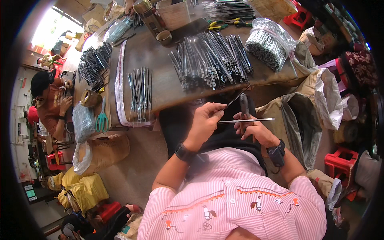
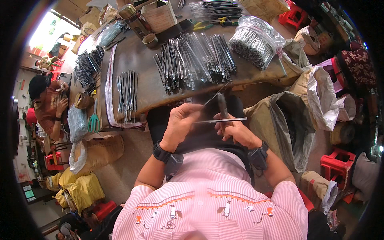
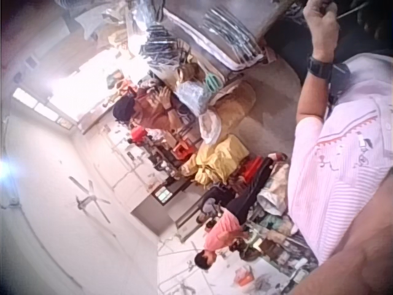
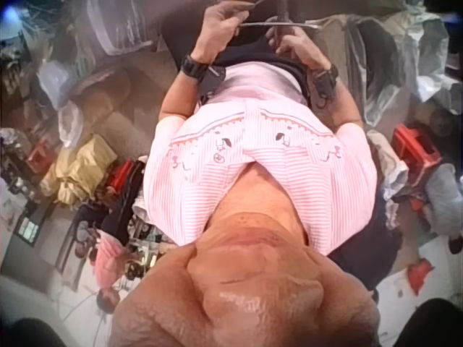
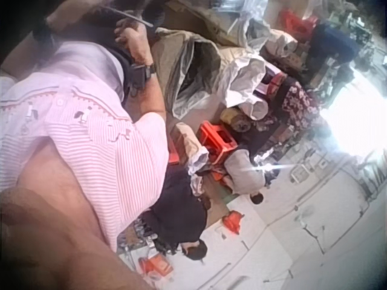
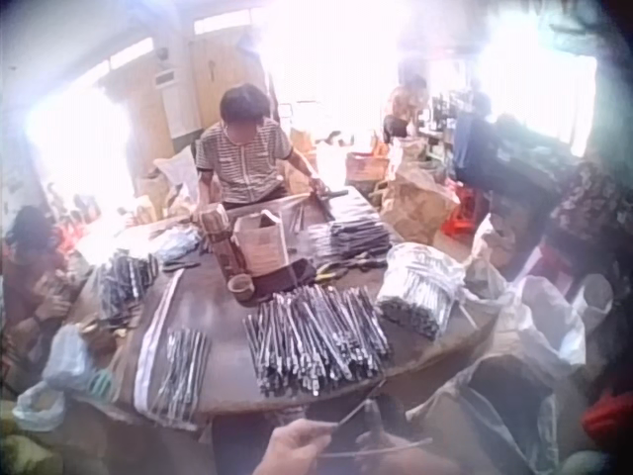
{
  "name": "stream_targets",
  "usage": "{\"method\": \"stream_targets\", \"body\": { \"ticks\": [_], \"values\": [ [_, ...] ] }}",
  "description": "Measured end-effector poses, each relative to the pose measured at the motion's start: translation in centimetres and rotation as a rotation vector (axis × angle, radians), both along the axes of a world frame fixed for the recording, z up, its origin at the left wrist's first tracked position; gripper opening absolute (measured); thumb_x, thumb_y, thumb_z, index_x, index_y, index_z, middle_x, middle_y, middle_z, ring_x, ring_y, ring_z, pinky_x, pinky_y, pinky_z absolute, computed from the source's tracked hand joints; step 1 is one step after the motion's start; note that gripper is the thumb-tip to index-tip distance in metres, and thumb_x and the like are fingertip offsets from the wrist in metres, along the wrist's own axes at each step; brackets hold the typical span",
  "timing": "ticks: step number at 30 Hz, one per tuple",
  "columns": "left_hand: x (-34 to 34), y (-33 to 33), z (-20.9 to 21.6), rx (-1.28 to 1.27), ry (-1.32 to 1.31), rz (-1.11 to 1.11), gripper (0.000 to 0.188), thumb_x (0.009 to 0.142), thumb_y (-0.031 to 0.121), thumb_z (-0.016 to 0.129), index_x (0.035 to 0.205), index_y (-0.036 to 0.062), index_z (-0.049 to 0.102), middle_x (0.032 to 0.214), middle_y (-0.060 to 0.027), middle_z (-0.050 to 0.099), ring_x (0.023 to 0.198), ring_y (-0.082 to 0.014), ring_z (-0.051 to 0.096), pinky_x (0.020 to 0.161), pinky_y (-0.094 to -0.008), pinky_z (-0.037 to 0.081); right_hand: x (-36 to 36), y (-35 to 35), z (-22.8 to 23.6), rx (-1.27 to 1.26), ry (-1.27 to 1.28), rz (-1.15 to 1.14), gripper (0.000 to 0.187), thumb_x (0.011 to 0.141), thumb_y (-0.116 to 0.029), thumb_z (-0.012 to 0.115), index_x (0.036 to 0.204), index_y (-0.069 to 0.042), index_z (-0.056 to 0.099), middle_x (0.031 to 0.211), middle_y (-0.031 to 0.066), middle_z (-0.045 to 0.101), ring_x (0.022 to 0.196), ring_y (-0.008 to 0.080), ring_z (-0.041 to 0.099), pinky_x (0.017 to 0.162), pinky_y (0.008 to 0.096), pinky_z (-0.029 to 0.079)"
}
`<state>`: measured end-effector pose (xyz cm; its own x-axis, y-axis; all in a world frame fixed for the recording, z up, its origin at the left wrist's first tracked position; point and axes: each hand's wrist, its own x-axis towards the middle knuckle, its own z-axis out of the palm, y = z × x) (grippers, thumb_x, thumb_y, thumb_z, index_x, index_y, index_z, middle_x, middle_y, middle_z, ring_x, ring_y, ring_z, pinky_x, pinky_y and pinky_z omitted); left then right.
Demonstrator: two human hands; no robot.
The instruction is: The person repeatedly picks up thin metal rods from a table, uses pliers to cut them into shorter pieces, and places the cut pieces back on the table. The process is repeated continuously with multiple rods.
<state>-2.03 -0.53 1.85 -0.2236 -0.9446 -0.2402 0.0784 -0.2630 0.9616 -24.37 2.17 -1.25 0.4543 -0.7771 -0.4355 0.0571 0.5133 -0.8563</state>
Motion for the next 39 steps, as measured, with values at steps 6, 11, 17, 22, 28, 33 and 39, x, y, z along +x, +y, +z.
{"method": "stream_targets", "body": {
  "ticks": [6,11,17,22,28,33,39],
  "values": [
    [-0.2,-0.3,-0.6,-0.163,-0.102,0.014,0.018,0.087,0.001,0.059,0.103,0.0025,0.068,0.076,0.0016,0.062,0.051,-0.0005,0.044,0.043,-0.0171,0.033,0.6,-0.8,-0.2,-0.477,0.315,0.039,0.058,0.067,-0.003,0.05,0.125,-0.002,0.049,0.094,0.0075,0.056,0.081,0.0165,0.052,0.065,0.0261,0.046],
    [-0.4,0.0,-0.5,-0.097,-0.113,0.035,0.015,0.086,-0.001,0.06,0.1,-0.0012,0.067,0.077,0.0,0.056,0.068,-0.0066,0.049,0.061,-0.0222,0.041,0.1,-1.4,0.5,-0.692,0.652,0.098,0.03,0.071,-0.008,0.053,0.1,-0.004,0.056,0.075,0.0183,0.054,0.065,0.0334,0.053,0.061,0.0393,0.045],
    [-0.6,-0.1,-0.7,-0.139,-0.139,0.025,0.019,0.087,0.001,0.059,0.104,0.002,0.067,0.08,0.0004,0.063,0.056,-0.0014,0.047,0.047,-0.0184,0.037,0.4,-1.3,0.2,-0.775,0.78,0.063,0.014,0.072,-0.012,0.052,0.085,-0.006,0.053,0.069,0.0181,0.056,0.063,0.0406,0.054,0.057,0.0456,0.043],
    [-0.4,-0.2,0.3,-0.053,-0.184,0.011,0.022,0.086,0.008,0.063,0.107,0.002,0.066,0.08,-0.0012,0.061,0.06,-0.0048,0.05,0.052,-0.0205,0.041,0.3,-1.5,0.5,-0.736,0.831,0.098,0.015,0.073,-0.014,0.052,0.086,-0.007,0.055,0.066,0.0188,0.055,0.065,0.0415,0.055,0.057,0.0466,0.043],
    [0.9,0.8,2.6,-0.396,-0.645,0.054,0.033,0.08,0.016,0.071,0.11,0.0038,0.066,0.086,-0.0112,0.053,0.08,-0.0219,0.055,0.073,-0.0321,0.047,1.1,-2.1,1.2,-0.623,0.721,0.067,0.021,0.073,-0.016,0.053,0.092,-0.008,0.059,0.07,0.0199,0.059,0.068,0.0419,0.057,0.061,0.0467,0.044],
    [2.4,0.6,2.4,-0.49,-0.672,0.181,0.022,0.078,0.008,0.068,0.099,0.0028,0.07,0.08,-0.0149,0.058,0.074,-0.0281,0.058,0.07,-0.0348,0.047,2.6,-2.3,0.6,-0.503,0.541,0.089,0.027,0.075,-0.014,0.053,0.101,-0.006,0.059,0.078,0.0141,0.064,0.074,0.033,0.062,0.068,0.0384,0.047],
    [11.7,-2.9,0.0,-0.506,-0.976,0.532,0.02,0.08,0.012,0.066,0.095,0.0004,0.07,0.083,-0.019,0.065,0.078,-0.0336,0.063,0.07,-0.0375,0.049,2.7,-2.5,0.3,-0.283,0.253,0.034,0.04,0.072,-0.006,0.048,0.112,-0.002,0.054,0.081,0.0056,0.06,0.069,0.0113,0.057,0.06,0.0231,0.043]
  ]
}}
